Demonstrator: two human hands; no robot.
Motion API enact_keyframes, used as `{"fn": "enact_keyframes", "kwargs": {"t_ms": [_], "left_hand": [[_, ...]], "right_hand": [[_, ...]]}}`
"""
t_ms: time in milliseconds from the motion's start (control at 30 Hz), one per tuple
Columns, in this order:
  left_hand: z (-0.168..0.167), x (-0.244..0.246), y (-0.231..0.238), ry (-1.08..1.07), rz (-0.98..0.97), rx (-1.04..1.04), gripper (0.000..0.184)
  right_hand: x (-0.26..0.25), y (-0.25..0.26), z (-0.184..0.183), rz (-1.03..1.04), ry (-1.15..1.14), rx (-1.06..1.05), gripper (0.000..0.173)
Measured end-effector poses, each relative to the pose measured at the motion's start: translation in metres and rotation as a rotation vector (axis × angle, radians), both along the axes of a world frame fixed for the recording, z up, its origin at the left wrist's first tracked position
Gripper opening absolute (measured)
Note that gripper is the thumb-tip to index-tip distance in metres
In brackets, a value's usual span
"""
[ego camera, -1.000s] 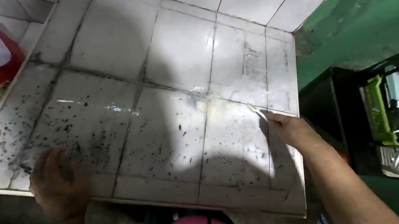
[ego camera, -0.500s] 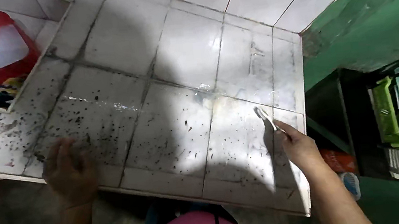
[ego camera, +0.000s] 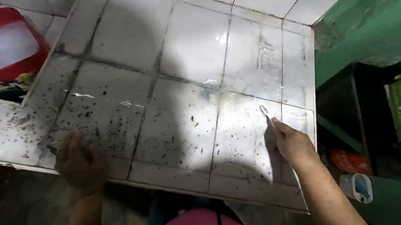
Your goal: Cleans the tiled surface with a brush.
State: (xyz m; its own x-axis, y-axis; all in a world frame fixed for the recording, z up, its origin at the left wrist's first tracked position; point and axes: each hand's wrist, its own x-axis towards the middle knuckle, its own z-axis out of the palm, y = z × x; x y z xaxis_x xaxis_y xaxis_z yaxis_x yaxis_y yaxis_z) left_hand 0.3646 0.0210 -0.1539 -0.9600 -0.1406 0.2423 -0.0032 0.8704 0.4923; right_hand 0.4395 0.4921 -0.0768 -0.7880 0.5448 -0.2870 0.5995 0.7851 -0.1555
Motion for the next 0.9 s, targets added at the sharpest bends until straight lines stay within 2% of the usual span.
{"fn": "enact_keyframes", "kwargs": {"t_ms": [100, 200, 267, 367, 433, 567, 633, 767, 833, 900], "left_hand": [[0.003, 0.002, 0.001, 0.008, -0.012, -0.001, 0.045], [-0.002, 0.001, -0.002, 0.065, -0.013, -0.036, 0.044], [-0.006, -0.001, -0.003, 0.085, -0.021, -0.041, 0.045], [0.001, 0.000, -0.004, 0.026, -0.065, -0.037, 0.045], [0.001, 0.001, -0.003, 0.068, -0.074, -0.022, 0.044], [-0.005, -0.003, -0.003, 0.165, -0.094, -0.005, 0.044], [-0.002, -0.002, -0.006, 0.119, -0.142, 0.103, 0.044], [0.006, 0.012, -0.035, 0.069, -0.244, 0.461, 0.049], [0.009, 0.025, -0.051, 0.051, -0.190, 0.502, 0.052], [0.009, 0.033, -0.066, 0.055, -0.111, 0.519, 0.054]], "right_hand": [[-0.024, -0.047, -0.005, 0.068, 0.047, -0.089, 0.043], [-0.052, -0.107, -0.001, 0.147, -0.048, -0.123, 0.045], [-0.053, -0.110, 0.007, 0.164, -0.081, -0.097, 0.044], [-0.027, -0.074, 0.003, 0.103, -0.014, -0.044, 0.041], [-0.017, -0.063, 0.001, 0.050, 0.024, -0.027, 0.042], [-0.034, -0.125, -0.003, 0.051, 0.070, -0.084, 0.043], [-0.036, -0.151, -0.004, 0.076, 0.036, -0.086, 0.044], [0.009, -0.168, 0.008, 0.009, -0.090, -0.053, 0.045], [0.018, -0.168, 0.007, -0.013, -0.102, -0.016, 0.045], [0.001, -0.162, 0.004, 0.001, -0.048, -0.009, 0.043]]}}
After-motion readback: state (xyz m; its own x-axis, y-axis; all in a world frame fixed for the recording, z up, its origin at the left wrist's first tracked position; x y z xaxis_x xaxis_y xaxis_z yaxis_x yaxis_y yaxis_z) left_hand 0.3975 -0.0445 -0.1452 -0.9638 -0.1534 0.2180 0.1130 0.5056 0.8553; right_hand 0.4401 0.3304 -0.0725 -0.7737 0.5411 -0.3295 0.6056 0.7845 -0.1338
